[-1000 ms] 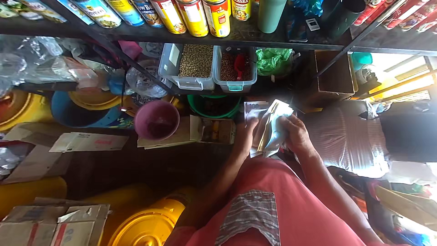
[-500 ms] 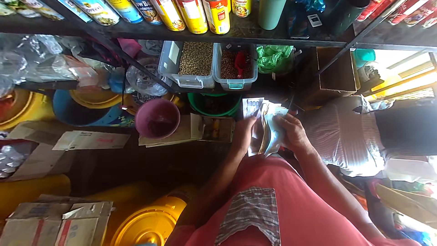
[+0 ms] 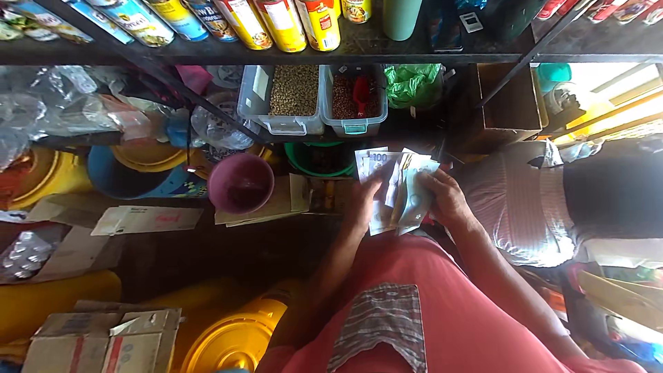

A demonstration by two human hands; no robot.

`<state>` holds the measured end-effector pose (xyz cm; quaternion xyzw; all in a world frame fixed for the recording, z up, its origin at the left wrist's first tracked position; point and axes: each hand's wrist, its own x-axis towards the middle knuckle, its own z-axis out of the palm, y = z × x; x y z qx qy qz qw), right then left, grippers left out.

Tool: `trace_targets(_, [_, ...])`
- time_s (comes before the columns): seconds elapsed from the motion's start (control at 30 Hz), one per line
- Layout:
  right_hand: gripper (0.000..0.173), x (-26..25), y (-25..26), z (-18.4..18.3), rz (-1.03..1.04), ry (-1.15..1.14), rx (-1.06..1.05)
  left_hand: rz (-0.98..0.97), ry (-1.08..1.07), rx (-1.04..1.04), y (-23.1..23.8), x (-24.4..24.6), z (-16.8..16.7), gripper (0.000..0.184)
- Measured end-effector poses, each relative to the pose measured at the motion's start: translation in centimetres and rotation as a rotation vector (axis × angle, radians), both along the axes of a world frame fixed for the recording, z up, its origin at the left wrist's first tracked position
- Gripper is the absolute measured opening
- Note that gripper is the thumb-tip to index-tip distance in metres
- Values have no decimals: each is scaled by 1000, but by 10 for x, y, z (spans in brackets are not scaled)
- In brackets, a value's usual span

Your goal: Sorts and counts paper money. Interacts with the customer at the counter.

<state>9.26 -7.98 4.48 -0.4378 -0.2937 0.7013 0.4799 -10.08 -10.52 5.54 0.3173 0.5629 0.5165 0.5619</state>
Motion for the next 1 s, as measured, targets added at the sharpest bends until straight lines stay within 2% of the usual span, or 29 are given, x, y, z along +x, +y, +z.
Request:
trace_targets(0.17, [18, -6, -4, 0, 98, -22, -22, -43, 59, -5, -3, 1, 0, 24])
trace_targets(0.33, [16, -3, -4, -1, 59, 10, -36, -16, 59, -25, -7, -1, 0, 21])
trace_targets(0.47, [18, -2, -6, 0, 139, 57, 4, -16, 41, 9, -6, -5, 2, 13])
trace_targets(0.57, [19, -9, -10, 1, 194, 48, -1, -55, 126, 19, -6, -4, -1, 20])
trace_targets(0.63, [18, -16, -11, 2, 158, -52, -18, -152, 199, -38, -8, -1, 0, 38])
trace_targets(0.7, [22, -25, -12, 2, 124, -172, 11, -280, 155, -104, -10, 9, 1, 50])
trace_targets(0.73, [26, -29, -13, 1, 117, -217, 38, -320, 90, -111, -11, 15, 3, 46])
trace_targets(0.8, [34, -34, -16, 1, 100, -281, 72, -280, -58, -107, -13, 26, 4, 35])
trace_targets(0.9, [52, -30, -22, 5, 181, -331, 119, -96, -160, -42, -13, 25, -2, 32])
trace_targets(1.0, [42, -26, -41, 17, 283, -301, 116, -67, -127, 73, -18, 22, -1, 33])
